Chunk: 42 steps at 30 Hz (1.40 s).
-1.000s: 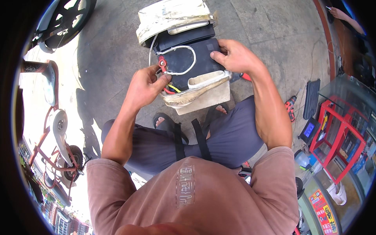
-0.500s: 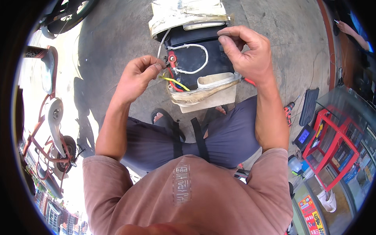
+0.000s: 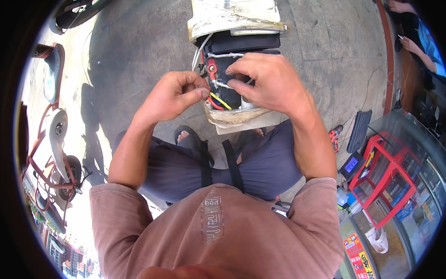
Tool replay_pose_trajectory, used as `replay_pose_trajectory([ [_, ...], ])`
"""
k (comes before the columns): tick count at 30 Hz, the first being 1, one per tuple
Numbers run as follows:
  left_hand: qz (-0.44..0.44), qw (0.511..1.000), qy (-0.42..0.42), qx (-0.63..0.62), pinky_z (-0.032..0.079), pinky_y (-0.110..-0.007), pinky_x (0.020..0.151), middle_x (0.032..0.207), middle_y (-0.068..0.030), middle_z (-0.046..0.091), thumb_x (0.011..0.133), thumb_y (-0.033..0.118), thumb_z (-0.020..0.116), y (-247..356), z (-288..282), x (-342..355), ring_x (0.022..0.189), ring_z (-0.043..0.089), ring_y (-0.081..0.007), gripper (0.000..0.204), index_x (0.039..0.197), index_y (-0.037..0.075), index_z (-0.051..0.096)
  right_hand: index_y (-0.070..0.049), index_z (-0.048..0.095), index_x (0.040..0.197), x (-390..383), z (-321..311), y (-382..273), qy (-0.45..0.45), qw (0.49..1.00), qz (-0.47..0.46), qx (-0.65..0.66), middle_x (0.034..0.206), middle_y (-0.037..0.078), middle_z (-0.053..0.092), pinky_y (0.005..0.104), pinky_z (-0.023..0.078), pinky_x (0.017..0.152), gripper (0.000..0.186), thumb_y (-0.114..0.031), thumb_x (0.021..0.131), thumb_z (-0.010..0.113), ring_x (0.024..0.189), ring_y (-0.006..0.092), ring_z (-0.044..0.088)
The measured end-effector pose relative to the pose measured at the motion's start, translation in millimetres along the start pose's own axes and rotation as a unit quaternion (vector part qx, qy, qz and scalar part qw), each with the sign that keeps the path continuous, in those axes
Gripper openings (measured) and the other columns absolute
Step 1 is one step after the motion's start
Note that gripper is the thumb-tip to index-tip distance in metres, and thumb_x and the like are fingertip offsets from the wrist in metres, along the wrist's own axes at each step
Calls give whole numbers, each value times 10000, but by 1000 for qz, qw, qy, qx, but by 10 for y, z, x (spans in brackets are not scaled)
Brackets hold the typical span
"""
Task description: The person works on a small white plastic box containing a battery and wires. They use a red-handled screwdriver to tighten connections on the battery terminals, then close the box and wrap it with clear plastic film.
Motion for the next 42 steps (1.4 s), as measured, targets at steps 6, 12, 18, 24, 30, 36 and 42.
replay_pose_trajectory([
  [6, 164, 980, 63, 89, 471, -370, 576, 699, -128, 618, 886, 102, 698, 239, -1, -49, 608, 614, -194, 123, 970, 13, 702, -45, 740, 920, 1, 105, -71, -75, 997, -10, -34, 797, 82, 687, 340, 518, 577, 229, -140, 741, 848, 691, 247, 674],
  [12, 183, 980, 74, -16, 512, -286, 723, 934, -98, 704, 954, 27, 608, 277, 47, -85, 814, 654, -145, 126, 1054, -20, 669, -55, 750, 908, 89, 281, 81, -156, 986, 60, 1, 787, 109, 684, 413, 521, 638, 215, -219, 775, 792, 748, 317, 678],
  [18, 29, 954, 126, -272, 494, -276, 890, 996, -95, 711, 988, 17, 542, -206, 10, -109, 996, 627, -121, 223, 1208, -11, 574, -37, 751, 1042, 82, 353, 47, -170, 981, 33, 88, 818, 113, 680, 378, 505, 629, 282, -102, 772, 798, 708, 295, 648],
  [24, -154, 898, 154, -383, 291, -211, 474, 889, -85, 708, 978, 131, 580, -436, 16, -127, 530, 365, -40, 209, 1156, 21, 590, -42, 753, 1076, 72, 437, 22, -203, 966, 2, 162, 845, 126, 696, 369, 506, 663, 268, 0, 812, 732, 756, 279, 669],
  [30, -192, 884, 142, -401, 321, -216, 485, 866, -93, 709, 963, 114, 572, -719, -17, -158, 528, 390, -56, 170, 1082, 6, 629, -18, 750, 1039, 110, 235, 95, -148, 959, 56, 237, 838, 66, 707, 294, 499, 671, 161, -12, 885, 703, 767, 142, 646],
  [36, -112, 948, 191, -228, 451, -216, 651, 906, -85, 715, 946, 61, 575, -623, -246, -227, 723, 565, -67, 228, 1144, -34, 639, 1, 737, 1017, 8, 49, 281, -93, 961, 140, 221, 828, 7, 695, 232, 452, 570, 124, -17, 895, 720, 661, 42, 571],
  [42, 65, 937, 227, -259, 519, -252, 830, 997, -97, 725, 988, 60, 629, -334, -289, -311, 943, 666, -119, 171, 1132, -31, 633, 0, 727, 1003, 25, 56, 81, -71, 977, 85, 184, 758, 18, 661, 233, 405, 513, 129, -14, 875, 736, 577, 36, 534],
])
Point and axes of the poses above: each hand's wrist, its own x-axis towards the middle knuckle, its own z-axis out of the palm, y = z × x, the point moved 8 cm from there along x, towards the middle knuckle
